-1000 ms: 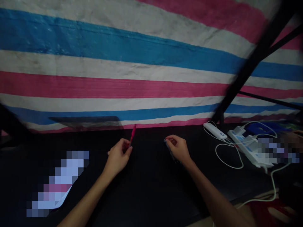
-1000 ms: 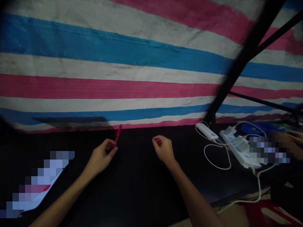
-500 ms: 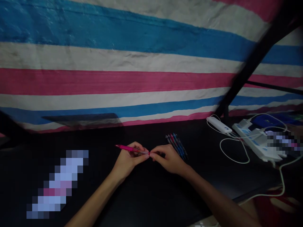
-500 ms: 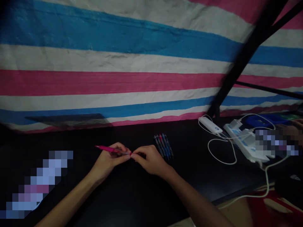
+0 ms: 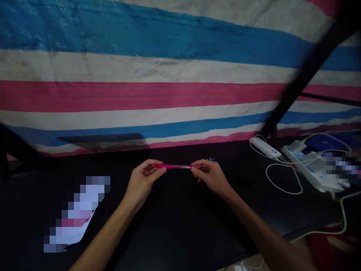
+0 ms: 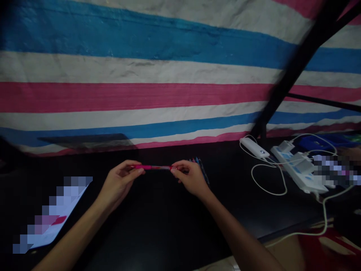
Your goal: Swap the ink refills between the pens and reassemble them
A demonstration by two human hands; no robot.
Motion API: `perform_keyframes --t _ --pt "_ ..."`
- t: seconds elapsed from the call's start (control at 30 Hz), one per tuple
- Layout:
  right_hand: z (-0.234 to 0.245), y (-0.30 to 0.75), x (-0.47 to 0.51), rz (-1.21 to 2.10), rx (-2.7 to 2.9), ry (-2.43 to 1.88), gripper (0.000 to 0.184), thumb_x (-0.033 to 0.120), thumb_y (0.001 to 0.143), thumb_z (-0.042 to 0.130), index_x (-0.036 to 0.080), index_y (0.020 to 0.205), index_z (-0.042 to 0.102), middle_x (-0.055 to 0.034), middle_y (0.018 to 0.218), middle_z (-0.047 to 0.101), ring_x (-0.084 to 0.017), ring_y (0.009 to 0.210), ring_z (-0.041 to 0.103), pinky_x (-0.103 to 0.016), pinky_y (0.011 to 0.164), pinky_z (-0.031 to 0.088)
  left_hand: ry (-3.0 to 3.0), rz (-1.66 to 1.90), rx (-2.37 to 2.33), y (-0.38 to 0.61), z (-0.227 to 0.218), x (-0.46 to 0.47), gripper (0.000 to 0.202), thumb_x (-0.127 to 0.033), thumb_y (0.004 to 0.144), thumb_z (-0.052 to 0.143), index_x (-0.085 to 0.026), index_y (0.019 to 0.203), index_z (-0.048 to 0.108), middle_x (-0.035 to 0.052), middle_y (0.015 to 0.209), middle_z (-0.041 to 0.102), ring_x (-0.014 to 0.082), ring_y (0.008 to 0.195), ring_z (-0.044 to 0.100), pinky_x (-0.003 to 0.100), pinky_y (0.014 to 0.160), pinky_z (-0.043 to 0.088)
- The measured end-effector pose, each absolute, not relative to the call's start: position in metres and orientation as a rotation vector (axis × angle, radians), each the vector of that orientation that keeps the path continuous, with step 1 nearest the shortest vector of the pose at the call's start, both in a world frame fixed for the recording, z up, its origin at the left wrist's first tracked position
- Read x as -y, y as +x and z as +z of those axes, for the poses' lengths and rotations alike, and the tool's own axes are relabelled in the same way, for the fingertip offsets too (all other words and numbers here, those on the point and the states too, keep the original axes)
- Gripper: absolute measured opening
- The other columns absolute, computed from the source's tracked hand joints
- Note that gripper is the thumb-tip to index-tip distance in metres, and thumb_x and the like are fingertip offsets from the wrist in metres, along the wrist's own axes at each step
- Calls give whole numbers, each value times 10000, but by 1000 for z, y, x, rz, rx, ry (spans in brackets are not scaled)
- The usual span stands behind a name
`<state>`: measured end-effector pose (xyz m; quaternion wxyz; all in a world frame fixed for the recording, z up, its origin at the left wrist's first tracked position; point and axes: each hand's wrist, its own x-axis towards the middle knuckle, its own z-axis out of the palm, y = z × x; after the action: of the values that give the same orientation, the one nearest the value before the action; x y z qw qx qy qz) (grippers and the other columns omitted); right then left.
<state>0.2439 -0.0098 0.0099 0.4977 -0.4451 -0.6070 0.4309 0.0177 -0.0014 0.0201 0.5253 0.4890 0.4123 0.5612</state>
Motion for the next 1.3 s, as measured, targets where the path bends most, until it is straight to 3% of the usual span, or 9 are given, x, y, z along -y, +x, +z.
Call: perform_keyframes --t 0.33,0.63,0.77,0.97,1.17,1.3 --pt "17 245 10 1139 1303 -952 185 208 704 698 178 879 644 -8 714 595 -127 604 568 -214 456 453 1265 1326 -1052 15 15 -2 249 -219 638 764 -165 866 678 17 786 685 130 748 633 254 740 480" --pt "20 248 12 1285 1255 -970 216 273 727 685 166 912 652 2 661 566 -106 556 524 -223 480 409 1492 1277 -1128 15 14 0 225 -260 687 728 -172 881 658 27 833 685 157 780 635 276 721 491" --pt "19 248 13 1357 1393 -1064 213 350 782 633 141 748 648 19 580 500 -72 479 415 -208 436 302 2005 1247 -1193 13 18 3 166 -283 777 642 -177 906 639 45 881 665 185 839 604 324 774 472" --pt "13 242 15 1497 1404 -1076 322 406 795 614 137 624 571 28 535 462 -67 461 385 -196 422 266 2900 738 -1419 20 22 10 223 -261 899 430 -163 1017 591 86 914 606 233 841 518 373 725 416" --pt "14 240 17 1685 1300 -1039 343 412 776 639 128 602 558 28 515 458 -58 429 365 -190 398 259 3033 522 -1702 32 15 16 249 -336 900 400 -148 837 552 90 794 589 252 780 538 371 682 389" --pt "12 242 16 1578 1393 -1067 347 409 795 619 133 593 559 28 497 454 -63 426 378 -194 406 272 3090 400 -1623 30 4 14 234 -285 910 387 -148 809 548 63 655 606 224 647 571 359 671 388"
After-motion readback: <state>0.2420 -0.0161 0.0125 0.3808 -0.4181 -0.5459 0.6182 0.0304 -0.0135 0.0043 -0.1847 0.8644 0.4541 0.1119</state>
